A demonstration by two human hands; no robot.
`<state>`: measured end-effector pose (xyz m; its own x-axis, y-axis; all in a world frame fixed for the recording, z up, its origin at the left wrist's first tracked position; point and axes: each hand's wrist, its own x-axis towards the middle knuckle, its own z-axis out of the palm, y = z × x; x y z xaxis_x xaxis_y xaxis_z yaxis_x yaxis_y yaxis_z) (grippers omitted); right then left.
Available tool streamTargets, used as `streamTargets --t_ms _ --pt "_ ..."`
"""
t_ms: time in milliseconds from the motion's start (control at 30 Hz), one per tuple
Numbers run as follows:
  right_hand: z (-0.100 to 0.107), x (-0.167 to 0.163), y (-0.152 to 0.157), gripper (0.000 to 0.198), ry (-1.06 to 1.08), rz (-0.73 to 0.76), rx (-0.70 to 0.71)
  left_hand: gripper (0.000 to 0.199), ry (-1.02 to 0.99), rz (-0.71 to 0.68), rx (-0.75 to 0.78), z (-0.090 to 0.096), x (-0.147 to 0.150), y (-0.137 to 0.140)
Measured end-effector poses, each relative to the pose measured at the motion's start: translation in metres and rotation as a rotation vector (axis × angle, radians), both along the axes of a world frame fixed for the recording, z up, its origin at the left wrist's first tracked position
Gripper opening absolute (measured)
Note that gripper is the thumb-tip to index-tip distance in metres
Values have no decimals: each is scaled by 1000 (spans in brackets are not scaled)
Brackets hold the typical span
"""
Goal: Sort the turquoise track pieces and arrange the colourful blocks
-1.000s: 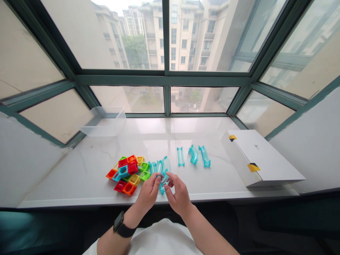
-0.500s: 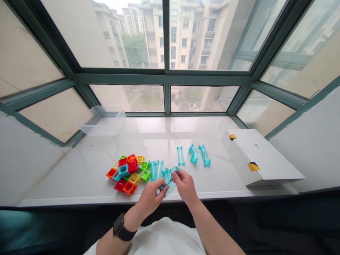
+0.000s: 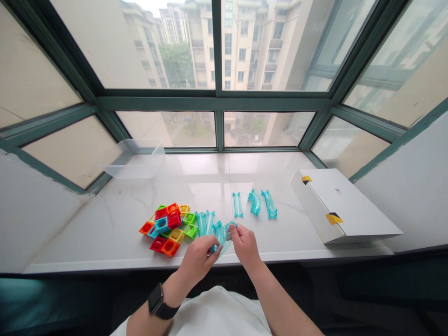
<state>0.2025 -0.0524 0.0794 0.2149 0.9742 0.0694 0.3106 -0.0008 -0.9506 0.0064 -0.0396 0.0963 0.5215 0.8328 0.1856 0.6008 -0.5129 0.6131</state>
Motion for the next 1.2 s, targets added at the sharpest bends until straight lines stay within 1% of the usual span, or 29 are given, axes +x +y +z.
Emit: streamTargets --t_ms 100,167,200,233,300,367,500,533,600,667,767,833,933,1033,1200 --pt "2 -1 0 42 -26 30 -13 17 -18 2 -39 -4 1 -1" --pt "0 -3 -2 34 -3 69 -15 22 -27 18 -62 -7 1 0" --pt "-1 -4 -3 34 18 95 -14 25 -37 33 -81 -9 2 1" --pt "-3 -6 -4 37 38 118 -10 28 -50 55 -100 -10 1 3" --pt "-6 -9 -8 50 69 144 15 31 -66 103 -134 -12 1 7" --pt "-7 -13 -13 59 79 164 66 33 -63 139 -156 -13 1 12" --pt "-4 -21 -19 47 23 320 189 35 -82 190 -174 -14 1 17" --pt "-4 -22 -19 47 -5 341 209 36 -103 203 -171 -15 1 17" --pt "-4 -24 -19 53 -58 328 236 38 -159 213 -174 -16 2 17" --pt "-6 -24 -18 52 -93 280 256 40 -222 187 -216 -16 2 16" --pt "-10 -19 -15 38 -120 231 286 45 -285 127 -299 -13 3 15" --pt "-12 -13 -12 30 -141 206 293 45 -289 108 -321 -10 5 16" --pt "-14 -2 -10 26 -164 174 300 36 -259 103 -289 -7 8 21" --pt "-17 8 -9 23 -164 160 300 28 -232 103 -245 -8 14 27" --pt "-22 25 -9 20 -192 69 297 23 -191 9 -183 -13 33 39"
